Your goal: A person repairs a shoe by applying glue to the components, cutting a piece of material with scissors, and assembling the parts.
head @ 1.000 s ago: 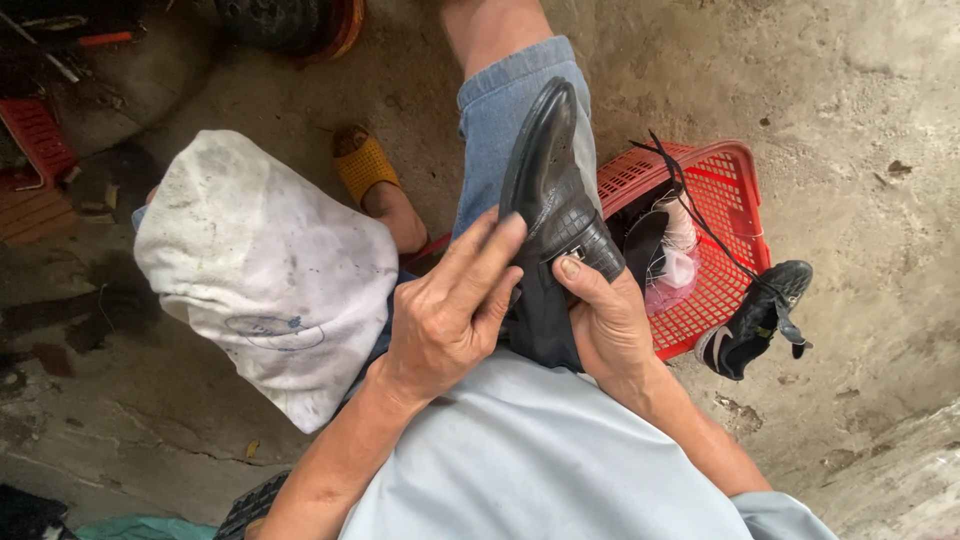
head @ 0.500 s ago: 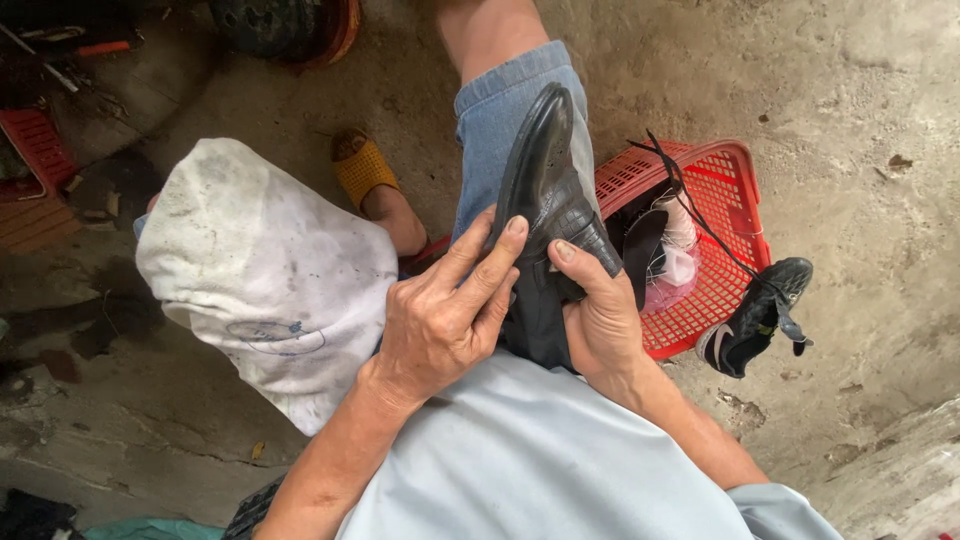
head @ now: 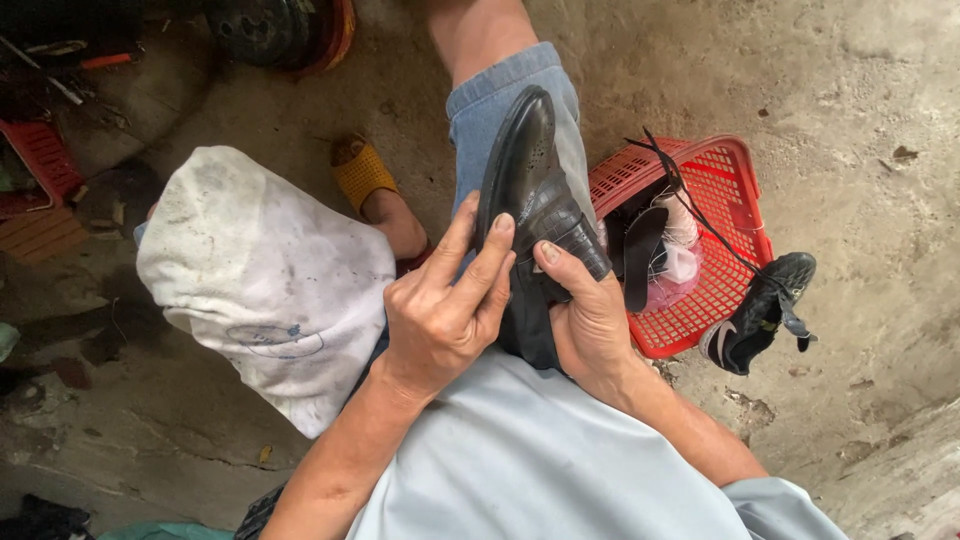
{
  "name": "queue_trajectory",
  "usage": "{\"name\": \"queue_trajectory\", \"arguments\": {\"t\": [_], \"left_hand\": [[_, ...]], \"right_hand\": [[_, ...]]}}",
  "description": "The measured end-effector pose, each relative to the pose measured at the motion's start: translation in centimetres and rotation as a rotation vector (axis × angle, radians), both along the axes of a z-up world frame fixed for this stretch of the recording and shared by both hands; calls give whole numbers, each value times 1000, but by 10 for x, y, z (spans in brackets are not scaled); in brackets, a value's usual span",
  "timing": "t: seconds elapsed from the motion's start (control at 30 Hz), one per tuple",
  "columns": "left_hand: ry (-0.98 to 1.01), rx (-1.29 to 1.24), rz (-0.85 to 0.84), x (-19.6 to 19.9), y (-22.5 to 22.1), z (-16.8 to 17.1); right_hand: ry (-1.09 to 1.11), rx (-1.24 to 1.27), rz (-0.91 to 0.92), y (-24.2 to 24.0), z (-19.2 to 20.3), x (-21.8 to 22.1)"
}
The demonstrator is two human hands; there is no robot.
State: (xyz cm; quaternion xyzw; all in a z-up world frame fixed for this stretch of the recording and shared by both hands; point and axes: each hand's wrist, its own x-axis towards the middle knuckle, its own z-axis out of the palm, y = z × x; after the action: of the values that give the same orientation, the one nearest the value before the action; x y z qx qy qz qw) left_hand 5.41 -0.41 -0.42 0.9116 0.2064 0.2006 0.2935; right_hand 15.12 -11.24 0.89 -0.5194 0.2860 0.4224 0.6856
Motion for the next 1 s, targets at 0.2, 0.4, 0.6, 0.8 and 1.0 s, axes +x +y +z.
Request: {"name": "queue_trajectory", "arguments": {"t": [0.2,0.4,0.6,0.8,1.0], "left_hand": [[-3,27,-1,1,-1,-1],[-30,-247,73,5,-5,4],[-91,-172,72,6,-7,-2],[-109,-131,63,6,-6,-6],[-135,-232,105,6,-10,-9]], "right_hand": [[23,-18,-23,7,4,1],[24,23,-89,6,0,-2],[-5,-39,-56,10,4,0],[17,-1,-95,12,3,-1],[-7,-10,-76,8,1,-1]]}}
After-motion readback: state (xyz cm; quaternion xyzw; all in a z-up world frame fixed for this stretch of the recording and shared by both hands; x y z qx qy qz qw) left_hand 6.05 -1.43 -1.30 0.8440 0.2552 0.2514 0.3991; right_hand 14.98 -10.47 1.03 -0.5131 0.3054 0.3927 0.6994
